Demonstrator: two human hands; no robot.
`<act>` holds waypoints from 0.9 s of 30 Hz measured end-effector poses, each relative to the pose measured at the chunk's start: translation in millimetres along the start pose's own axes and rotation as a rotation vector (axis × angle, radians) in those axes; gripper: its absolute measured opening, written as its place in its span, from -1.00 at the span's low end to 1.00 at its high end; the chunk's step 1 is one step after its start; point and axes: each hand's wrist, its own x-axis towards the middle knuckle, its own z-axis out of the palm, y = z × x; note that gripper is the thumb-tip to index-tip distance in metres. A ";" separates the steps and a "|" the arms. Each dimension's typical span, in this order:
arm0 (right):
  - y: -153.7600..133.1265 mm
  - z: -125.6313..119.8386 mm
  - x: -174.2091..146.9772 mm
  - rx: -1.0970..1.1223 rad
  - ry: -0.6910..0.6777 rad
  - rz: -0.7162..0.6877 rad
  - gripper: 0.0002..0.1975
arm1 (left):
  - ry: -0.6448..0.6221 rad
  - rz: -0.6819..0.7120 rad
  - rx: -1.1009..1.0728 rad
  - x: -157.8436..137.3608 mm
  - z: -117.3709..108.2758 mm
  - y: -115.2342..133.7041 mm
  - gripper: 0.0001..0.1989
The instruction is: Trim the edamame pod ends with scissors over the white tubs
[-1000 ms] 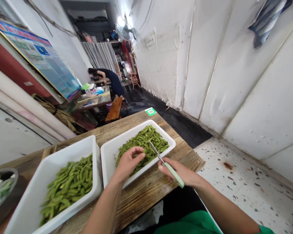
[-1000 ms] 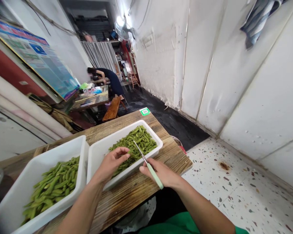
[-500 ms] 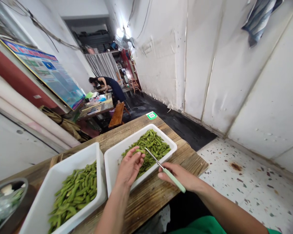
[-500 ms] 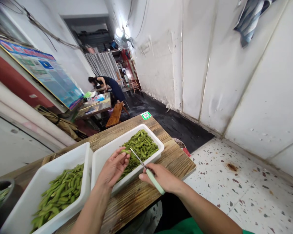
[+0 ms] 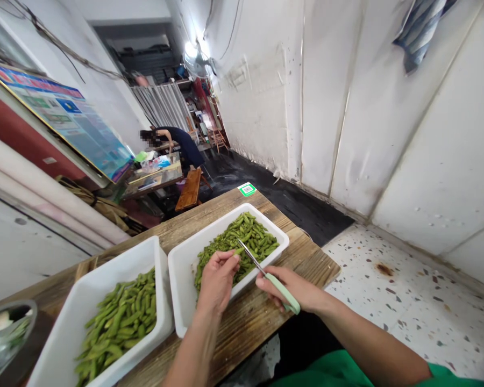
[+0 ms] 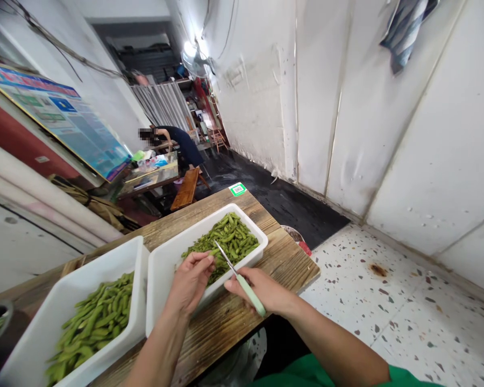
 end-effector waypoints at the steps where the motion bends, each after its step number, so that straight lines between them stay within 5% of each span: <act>1: 0.2 0.4 0.2 0.025 -0.005 0.005 -0.61 | 0.005 0.022 0.039 -0.3 0.6 -1.0 -0.75; 8: 4.8 1.6 1.5 0.056 0.006 0.050 -0.60 | -0.010 0.078 0.247 -0.9 -2.9 -8.8 -0.76; 18: 3.2 -6.1 -0.9 0.166 0.057 0.093 -0.57 | -0.036 -0.106 0.364 39.4 -11.8 14.9 -0.81; 21: 7.3 -16.2 -1.1 0.208 0.103 0.070 -0.58 | -0.116 0.001 0.714 60.7 -6.4 12.9 -0.72; 27: 13.5 -31.8 -4.4 0.237 0.152 0.025 -0.61 | -0.217 0.388 1.552 91.1 23.8 -7.5 -0.84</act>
